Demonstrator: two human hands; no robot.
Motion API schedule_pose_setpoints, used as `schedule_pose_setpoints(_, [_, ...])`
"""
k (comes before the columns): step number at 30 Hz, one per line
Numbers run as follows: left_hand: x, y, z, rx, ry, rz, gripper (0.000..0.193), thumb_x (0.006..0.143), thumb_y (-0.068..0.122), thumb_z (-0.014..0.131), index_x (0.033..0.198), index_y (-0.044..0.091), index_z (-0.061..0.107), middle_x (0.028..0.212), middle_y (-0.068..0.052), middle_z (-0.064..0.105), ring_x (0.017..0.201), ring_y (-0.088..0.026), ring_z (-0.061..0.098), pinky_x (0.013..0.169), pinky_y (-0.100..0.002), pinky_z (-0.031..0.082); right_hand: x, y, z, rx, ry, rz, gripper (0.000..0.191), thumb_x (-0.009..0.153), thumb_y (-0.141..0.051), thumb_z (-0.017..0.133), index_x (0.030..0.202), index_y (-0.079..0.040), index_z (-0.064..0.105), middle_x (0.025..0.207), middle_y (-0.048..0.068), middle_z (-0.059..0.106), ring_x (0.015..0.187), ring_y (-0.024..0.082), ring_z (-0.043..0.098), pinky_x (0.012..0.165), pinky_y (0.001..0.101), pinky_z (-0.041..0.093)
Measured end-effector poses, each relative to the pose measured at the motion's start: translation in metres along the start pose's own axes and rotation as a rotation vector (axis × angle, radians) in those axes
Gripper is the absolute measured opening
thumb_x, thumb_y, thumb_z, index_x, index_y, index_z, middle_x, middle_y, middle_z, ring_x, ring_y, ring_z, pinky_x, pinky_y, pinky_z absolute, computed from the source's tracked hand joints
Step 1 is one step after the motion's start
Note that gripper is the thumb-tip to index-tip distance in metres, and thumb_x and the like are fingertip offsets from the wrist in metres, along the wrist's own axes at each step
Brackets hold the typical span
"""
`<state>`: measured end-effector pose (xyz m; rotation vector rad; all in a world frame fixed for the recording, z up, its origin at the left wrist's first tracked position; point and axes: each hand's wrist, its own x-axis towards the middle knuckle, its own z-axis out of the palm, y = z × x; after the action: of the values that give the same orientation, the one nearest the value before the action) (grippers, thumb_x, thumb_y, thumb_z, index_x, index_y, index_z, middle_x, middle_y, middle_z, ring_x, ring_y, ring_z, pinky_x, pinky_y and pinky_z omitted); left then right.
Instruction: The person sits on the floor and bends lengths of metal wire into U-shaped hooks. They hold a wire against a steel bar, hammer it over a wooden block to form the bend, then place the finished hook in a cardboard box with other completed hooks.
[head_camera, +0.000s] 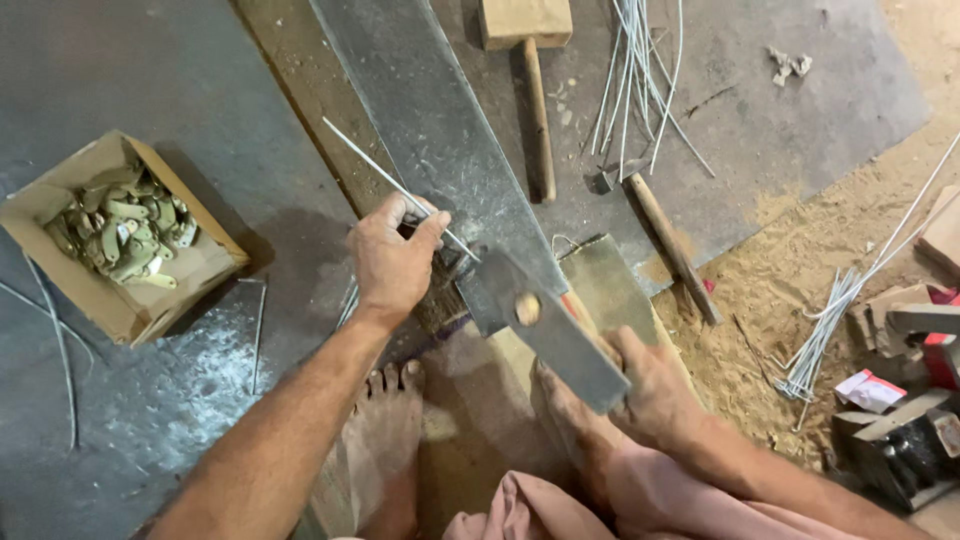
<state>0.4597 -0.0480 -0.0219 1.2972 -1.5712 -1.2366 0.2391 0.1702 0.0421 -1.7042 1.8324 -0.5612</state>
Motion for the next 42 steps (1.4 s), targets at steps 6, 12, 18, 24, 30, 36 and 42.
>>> schedule_pose_setpoints(6, [-0.001, 0.003, 0.001, 0.102, 0.052, 0.14, 0.017, 0.085, 0.019, 0.082, 0.088, 0.005, 0.072, 0.074, -0.005, 0.072, 0.067, -0.014, 0.069, 0.064, -0.032, 0.054, 0.006, 0.002, 0.012, -0.202, -0.145, 0.382, 0.034, 0.095, -0.038, 0.062, 0.101, -0.006, 0.051, 0.072, 0.026, 0.068, 0.073, 0.047, 0.067, 0.066, 0.0563, 0.051])
schedule_pose_setpoints(12, [-0.003, 0.0, 0.002, 0.037, 0.042, 0.056, 0.016, 0.085, 0.019, 0.08, 0.09, 0.006, 0.072, 0.075, -0.005, 0.074, 0.068, -0.013, 0.071, 0.065, -0.03, 0.055, 0.005, 0.007, 0.013, -0.216, -0.216, 0.367, 0.037, 0.091, -0.041, 0.061, 0.108, -0.01, 0.051, 0.076, 0.026, 0.069, 0.075, 0.049, 0.068, 0.066, 0.0575, 0.051])
schedule_pose_setpoints(18, [0.003, 0.01, -0.005, -0.146, 0.0, -0.095, 0.01, 0.093, 0.01, 0.075, 0.101, 0.004, 0.074, 0.083, -0.006, 0.072, 0.071, -0.012, 0.066, 0.062, -0.027, 0.054, 0.009, 0.017, 0.023, -0.276, -0.286, 0.457, 0.039, 0.096, -0.043, 0.059, 0.11, -0.007, 0.05, 0.079, 0.027, 0.068, 0.081, 0.051, 0.066, 0.071, 0.0599, 0.049])
schedule_pose_setpoints(24, [-0.011, 0.008, -0.036, -0.529, 0.013, -0.302, 0.015, 0.093, 0.002, 0.069, 0.108, 0.002, 0.069, 0.095, -0.009, 0.077, 0.082, -0.017, 0.077, 0.067, -0.029, 0.065, -0.019, 0.015, -0.006, -0.012, -0.028, 0.295, 0.035, 0.097, -0.036, 0.056, 0.093, -0.002, 0.056, 0.067, 0.028, 0.058, 0.062, 0.048, 0.056, 0.062, 0.0528, 0.046])
schedule_pose_setpoints(30, [-0.065, -0.03, -0.015, -0.832, 0.014, -0.683, 0.014, 0.09, 0.002, 0.073, 0.103, 0.004, 0.07, 0.093, -0.006, 0.073, 0.081, -0.018, 0.074, 0.07, -0.031, 0.064, -0.073, 0.007, -0.025, -0.117, -0.084, 0.48, 0.035, 0.093, -0.041, 0.058, 0.097, -0.006, 0.059, 0.066, 0.026, 0.061, 0.063, 0.045, 0.062, 0.062, 0.0528, 0.047])
schedule_pose_setpoints(36, [-0.067, -0.042, -0.001, -0.76, 0.033, -0.672, 0.016, 0.089, 0.006, 0.078, 0.104, 0.006, 0.07, 0.091, -0.004, 0.073, 0.079, -0.017, 0.07, 0.067, -0.032, 0.059, -0.061, 0.033, 0.006, -0.267, -0.156, 0.244, 0.04, 0.092, -0.045, 0.062, 0.096, -0.005, 0.058, 0.077, 0.024, 0.068, 0.077, 0.047, 0.066, 0.066, 0.056, 0.05])
schedule_pose_setpoints(42, [-0.059, -0.037, -0.003, -0.793, 0.041, -0.76, 0.018, 0.087, 0.004, 0.077, 0.103, 0.006, 0.071, 0.09, -0.004, 0.073, 0.079, -0.016, 0.072, 0.072, -0.032, 0.063, -0.021, 0.009, -0.015, -0.153, -0.114, 0.234, 0.033, 0.092, -0.038, 0.062, 0.098, -0.006, 0.062, 0.078, 0.022, 0.071, 0.075, 0.043, 0.069, 0.065, 0.0498, 0.053])
